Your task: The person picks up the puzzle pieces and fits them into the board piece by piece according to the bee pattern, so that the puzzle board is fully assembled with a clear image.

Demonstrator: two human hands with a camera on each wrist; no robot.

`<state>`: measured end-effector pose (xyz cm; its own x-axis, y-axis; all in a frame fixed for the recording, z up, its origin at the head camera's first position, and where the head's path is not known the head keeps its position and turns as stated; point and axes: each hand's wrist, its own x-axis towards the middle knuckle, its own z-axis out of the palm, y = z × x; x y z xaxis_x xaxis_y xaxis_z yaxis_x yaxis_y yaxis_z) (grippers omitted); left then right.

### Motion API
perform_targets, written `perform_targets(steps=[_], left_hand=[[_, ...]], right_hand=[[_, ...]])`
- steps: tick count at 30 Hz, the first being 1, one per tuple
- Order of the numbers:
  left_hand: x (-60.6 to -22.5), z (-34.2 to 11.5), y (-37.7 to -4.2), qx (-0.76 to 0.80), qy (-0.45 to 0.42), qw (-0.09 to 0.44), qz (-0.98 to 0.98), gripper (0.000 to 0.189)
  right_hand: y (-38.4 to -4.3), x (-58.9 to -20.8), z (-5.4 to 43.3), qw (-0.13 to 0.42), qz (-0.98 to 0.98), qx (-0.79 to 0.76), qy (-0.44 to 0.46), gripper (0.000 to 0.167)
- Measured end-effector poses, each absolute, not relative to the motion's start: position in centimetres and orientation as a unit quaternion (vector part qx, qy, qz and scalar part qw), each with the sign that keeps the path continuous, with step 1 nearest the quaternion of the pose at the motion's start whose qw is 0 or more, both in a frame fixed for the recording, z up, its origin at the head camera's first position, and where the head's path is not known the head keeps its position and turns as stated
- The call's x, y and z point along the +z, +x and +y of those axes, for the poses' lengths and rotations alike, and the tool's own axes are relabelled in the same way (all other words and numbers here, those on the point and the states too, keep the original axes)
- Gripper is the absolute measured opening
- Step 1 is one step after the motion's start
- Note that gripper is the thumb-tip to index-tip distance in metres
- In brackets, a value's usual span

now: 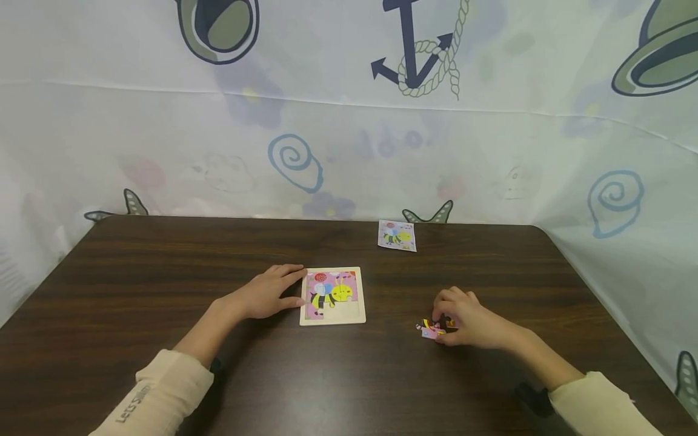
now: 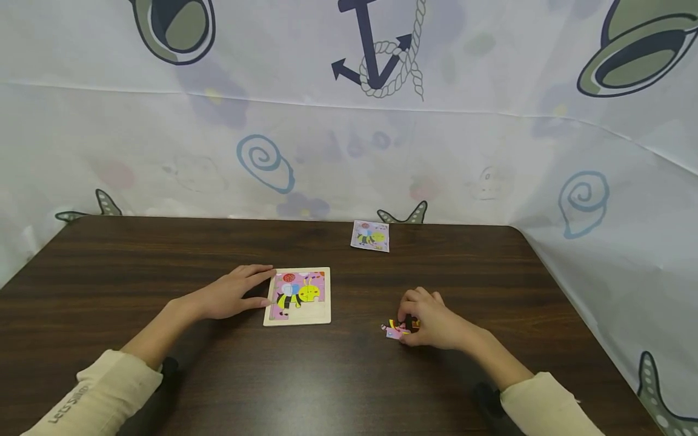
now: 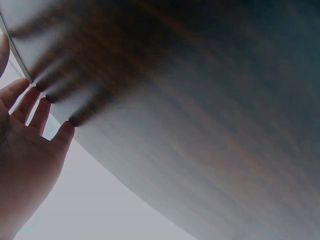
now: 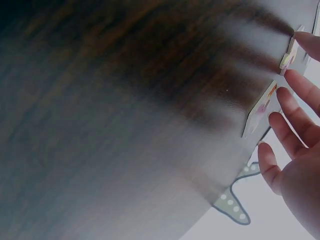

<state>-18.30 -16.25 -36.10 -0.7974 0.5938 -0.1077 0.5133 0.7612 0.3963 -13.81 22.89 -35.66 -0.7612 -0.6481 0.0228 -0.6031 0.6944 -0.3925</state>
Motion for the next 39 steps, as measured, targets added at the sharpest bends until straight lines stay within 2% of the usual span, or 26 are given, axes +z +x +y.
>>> perform_targets(steps=[31,39], left_hand=[[-36.1,-16.2,-18.3,0.179,0.290,0.115,0.933,0.064],[-36.2,-16.2,-18.4,0.179,0.294,0.113,0.932,0.064]], right_hand=[[-14.6,-35.2,22.7,0.060,0.909,-0.212,-0.355,0.019],[-15.1,-35.2,22.2,0.081,0.909,-0.214,-0.348,0.018]])
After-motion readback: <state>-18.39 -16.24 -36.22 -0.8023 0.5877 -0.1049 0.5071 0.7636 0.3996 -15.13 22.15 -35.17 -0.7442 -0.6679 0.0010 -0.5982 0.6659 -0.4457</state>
